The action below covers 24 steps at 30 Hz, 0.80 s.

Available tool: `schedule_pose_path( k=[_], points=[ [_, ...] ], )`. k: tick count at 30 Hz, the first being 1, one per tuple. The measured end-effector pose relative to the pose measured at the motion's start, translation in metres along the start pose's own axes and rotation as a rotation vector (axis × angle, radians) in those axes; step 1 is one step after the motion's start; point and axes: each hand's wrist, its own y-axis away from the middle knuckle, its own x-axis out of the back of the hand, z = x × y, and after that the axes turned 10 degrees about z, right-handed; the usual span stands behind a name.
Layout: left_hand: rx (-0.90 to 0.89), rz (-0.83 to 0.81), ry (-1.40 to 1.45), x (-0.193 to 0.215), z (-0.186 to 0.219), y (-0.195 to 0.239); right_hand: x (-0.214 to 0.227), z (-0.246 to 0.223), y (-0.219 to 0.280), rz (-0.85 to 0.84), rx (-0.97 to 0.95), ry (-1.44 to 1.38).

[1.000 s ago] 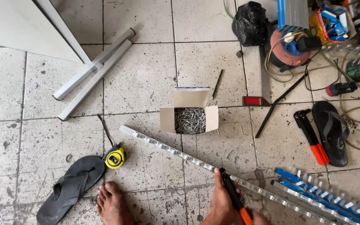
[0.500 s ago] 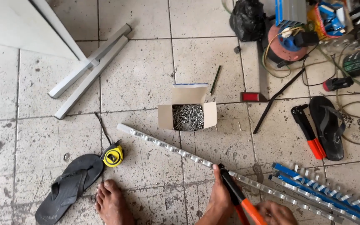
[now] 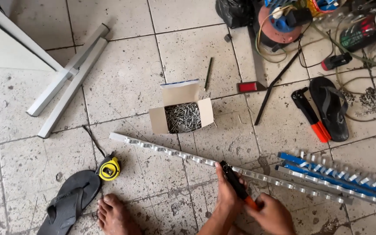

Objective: Using a manual hand riveter to fasten components onto a long metal profile while working on the floor.

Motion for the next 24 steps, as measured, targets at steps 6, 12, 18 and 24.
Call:
schedule_pose_path(
  k=[6, 12, 18, 24],
  points=[
    [-0.032, 0.008, -0.060, 0.001, -0.004, 0.002, -0.035, 0.050, -0.037, -0.022, 0.368, -1.365],
    [-0.083, -0.041, 0.039, 0.010, -0.009, -0.020, -0.071, -0.011, -0.034, 0.039, 0.103, -0.182],
    [-0.037, -0.019, 0.008, 0.012, -0.013, -0.028, -0.017, -0.018, -0.005, -0.034, -0.010, -0.124],
    [-0.028, -0.218, -0.022, 0.020, -0.016, -0.032, -0.007, 0.027, -0.011, -0.069, 0.346, -1.772]
  ],
)
